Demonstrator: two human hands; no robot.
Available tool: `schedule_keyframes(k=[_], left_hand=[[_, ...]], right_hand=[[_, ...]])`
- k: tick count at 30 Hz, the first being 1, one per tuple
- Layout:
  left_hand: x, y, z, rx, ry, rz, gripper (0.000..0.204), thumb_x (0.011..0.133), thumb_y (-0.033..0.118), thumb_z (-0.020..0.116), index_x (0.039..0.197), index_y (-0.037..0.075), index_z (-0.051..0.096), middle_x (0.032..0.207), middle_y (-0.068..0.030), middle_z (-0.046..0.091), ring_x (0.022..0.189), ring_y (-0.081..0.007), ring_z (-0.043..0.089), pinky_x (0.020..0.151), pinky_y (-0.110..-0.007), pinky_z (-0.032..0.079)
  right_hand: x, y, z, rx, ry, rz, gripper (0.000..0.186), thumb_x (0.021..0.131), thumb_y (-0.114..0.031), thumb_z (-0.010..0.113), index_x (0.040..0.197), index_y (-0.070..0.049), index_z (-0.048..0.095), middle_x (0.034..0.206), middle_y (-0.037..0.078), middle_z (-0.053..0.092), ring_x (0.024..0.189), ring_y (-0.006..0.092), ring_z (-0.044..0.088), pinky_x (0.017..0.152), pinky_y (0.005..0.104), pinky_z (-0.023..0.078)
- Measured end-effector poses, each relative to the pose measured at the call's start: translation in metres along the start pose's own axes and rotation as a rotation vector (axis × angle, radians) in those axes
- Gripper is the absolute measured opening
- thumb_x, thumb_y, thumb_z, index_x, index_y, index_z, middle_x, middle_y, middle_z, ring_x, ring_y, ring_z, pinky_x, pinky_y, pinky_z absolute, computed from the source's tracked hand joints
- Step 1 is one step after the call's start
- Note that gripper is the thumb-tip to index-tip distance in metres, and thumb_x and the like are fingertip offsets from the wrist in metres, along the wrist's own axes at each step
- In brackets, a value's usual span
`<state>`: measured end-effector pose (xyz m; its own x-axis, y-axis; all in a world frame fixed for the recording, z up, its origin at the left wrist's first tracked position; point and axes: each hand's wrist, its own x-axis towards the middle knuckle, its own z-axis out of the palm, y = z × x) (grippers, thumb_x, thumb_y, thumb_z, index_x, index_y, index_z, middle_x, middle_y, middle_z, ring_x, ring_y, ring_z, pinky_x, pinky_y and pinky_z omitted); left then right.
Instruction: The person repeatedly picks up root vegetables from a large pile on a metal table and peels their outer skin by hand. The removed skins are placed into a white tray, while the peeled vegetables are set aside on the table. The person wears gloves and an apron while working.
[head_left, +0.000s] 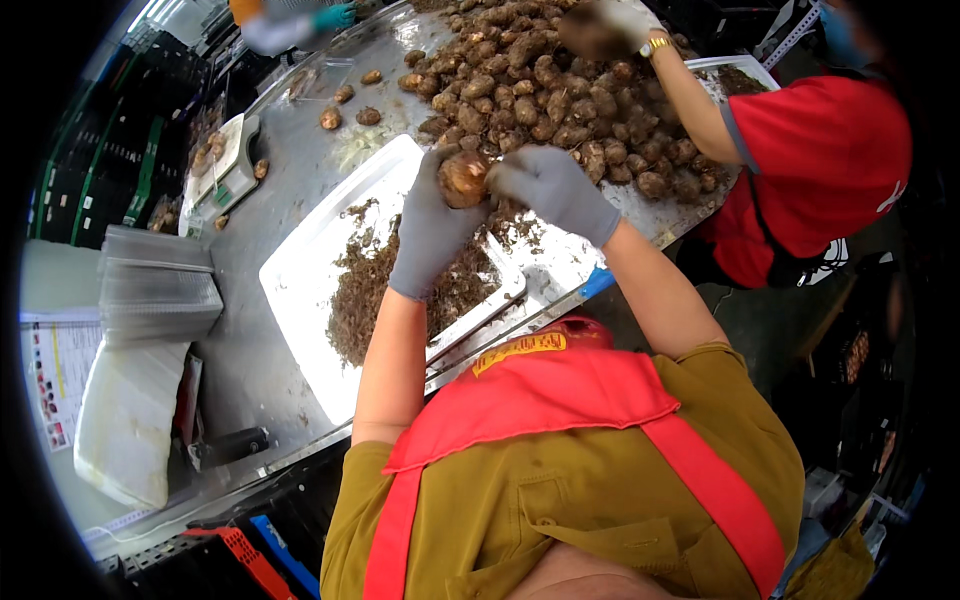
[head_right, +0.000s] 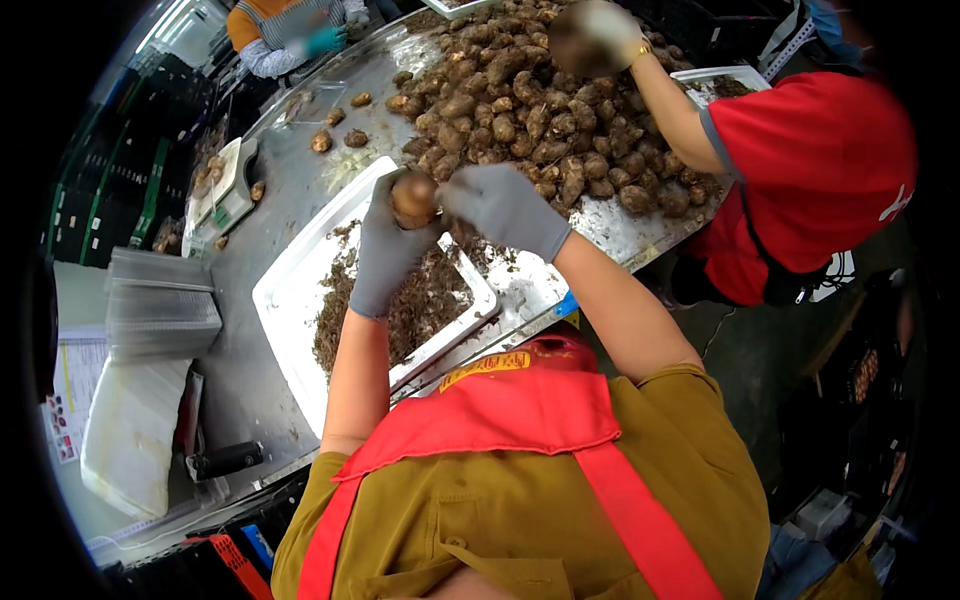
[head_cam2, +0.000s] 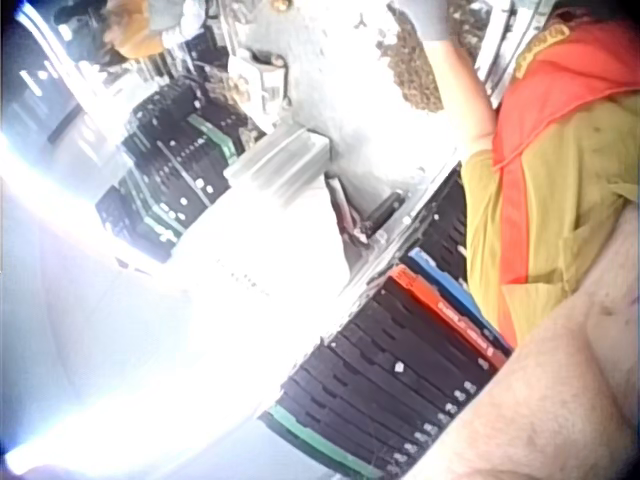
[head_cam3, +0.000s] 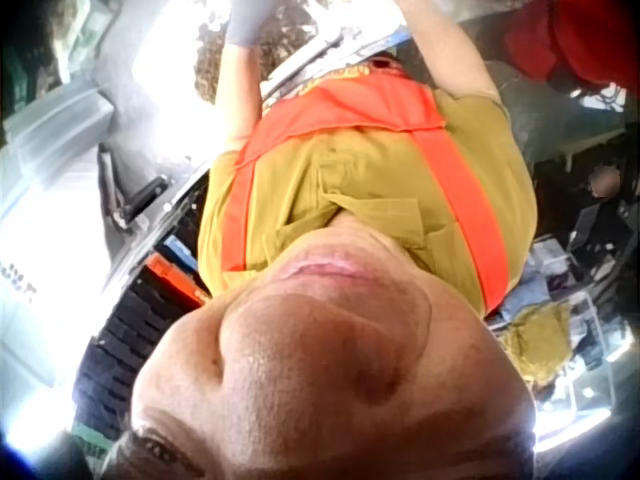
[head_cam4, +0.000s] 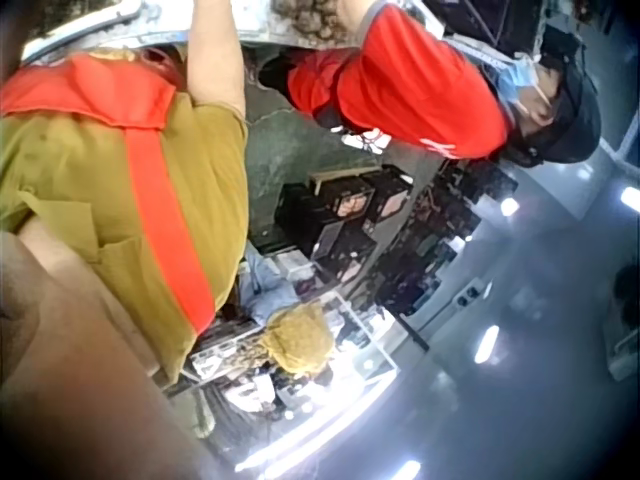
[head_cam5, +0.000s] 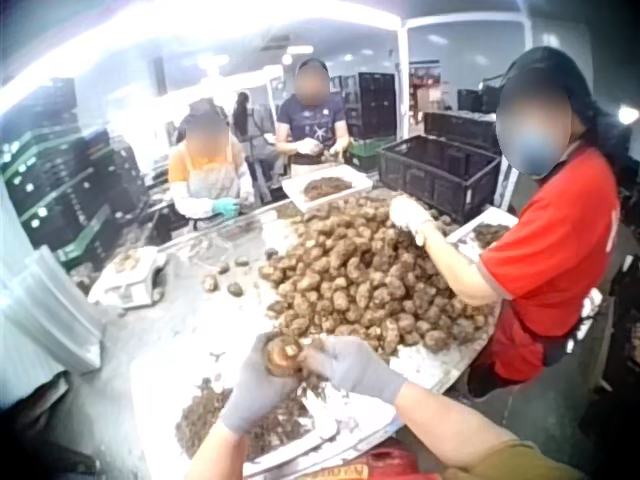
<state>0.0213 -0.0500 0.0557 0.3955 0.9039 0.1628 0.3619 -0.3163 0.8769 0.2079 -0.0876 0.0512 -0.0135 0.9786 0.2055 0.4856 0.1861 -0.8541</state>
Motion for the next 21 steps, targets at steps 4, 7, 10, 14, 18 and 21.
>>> schedule_keyframes(k=[4,7,10,14,18,21], left_hand=[[-0.002,0.004,0.001,-0.148,-0.023,0.008,0.066,0.069,0.018,0.083,0.125,0.006,0.051,0.110,-0.0080,0.064,0.099,-0.0180,0.062,0.086,-0.031,0.051],[-0.001,0.001,0.004,-0.180,-0.053,-0.003,0.066,0.069,0.019,0.083,0.125,0.006,0.050,0.110,-0.0076,0.064,0.099,-0.0180,0.062,0.086,-0.031,0.051],[0.003,-0.003,0.014,-0.134,-0.051,0.011,0.065,0.069,0.019,0.083,0.124,0.005,0.051,0.109,-0.0090,0.065,0.097,-0.0193,0.064,0.085,-0.033,0.051],[0.002,0.002,0.027,0.220,0.023,-0.002,0.063,0.068,0.019,0.082,0.122,0.004,0.051,0.103,-0.0170,0.067,0.094,-0.0293,0.068,0.081,-0.038,0.054],[0.001,-0.008,0.028,0.350,0.016,0.048,0.061,0.068,0.019,0.080,0.120,0.005,0.052,0.103,-0.0194,0.068,0.094,-0.0349,0.068,0.080,-0.039,0.054],[-0.003,-0.007,0.031,0.238,-0.111,0.202,0.061,0.068,0.018,0.080,0.120,0.005,0.052,0.102,-0.0178,0.068,0.093,-0.0321,0.069,0.080,-0.038,0.054]], right_hand=[[0.008,0.029,0.000,0.219,0.251,-0.012,0.036,0.092,-0.037,0.059,0.094,-0.003,0.071,0.080,0.018,0.068,0.073,0.0223,0.066,0.069,0.0347,0.050],[0.010,0.011,0.004,0.251,0.286,-0.080,0.038,0.093,-0.038,0.058,0.103,-0.003,0.070,0.082,0.020,0.067,0.076,0.0275,0.067,0.070,0.0346,0.051],[0.015,-0.014,0.005,0.060,0.305,-0.031,0.035,0.093,-0.037,0.059,0.103,-0.006,0.070,0.081,0.020,0.067,0.076,0.0320,0.067,0.068,0.0368,0.051],[0.036,0.011,0.037,-0.025,0.457,-0.080,0.033,0.094,-0.033,0.056,0.092,-0.003,0.070,0.082,0.024,0.065,0.079,0.0387,0.064,0.067,0.0427,0.049],[0.047,0.031,0.030,0.082,0.250,0.059,0.037,0.095,-0.031,0.055,0.111,-0.001,0.069,0.100,0.018,0.070,0.093,0.0264,0.068,0.081,0.0328,0.050],[0.063,0.044,0.032,0.129,0.155,0.000,0.041,0.091,-0.036,0.058,0.098,0.002,0.069,0.087,0.025,0.066,0.083,0.0375,0.065,0.074,0.0409,0.049]])
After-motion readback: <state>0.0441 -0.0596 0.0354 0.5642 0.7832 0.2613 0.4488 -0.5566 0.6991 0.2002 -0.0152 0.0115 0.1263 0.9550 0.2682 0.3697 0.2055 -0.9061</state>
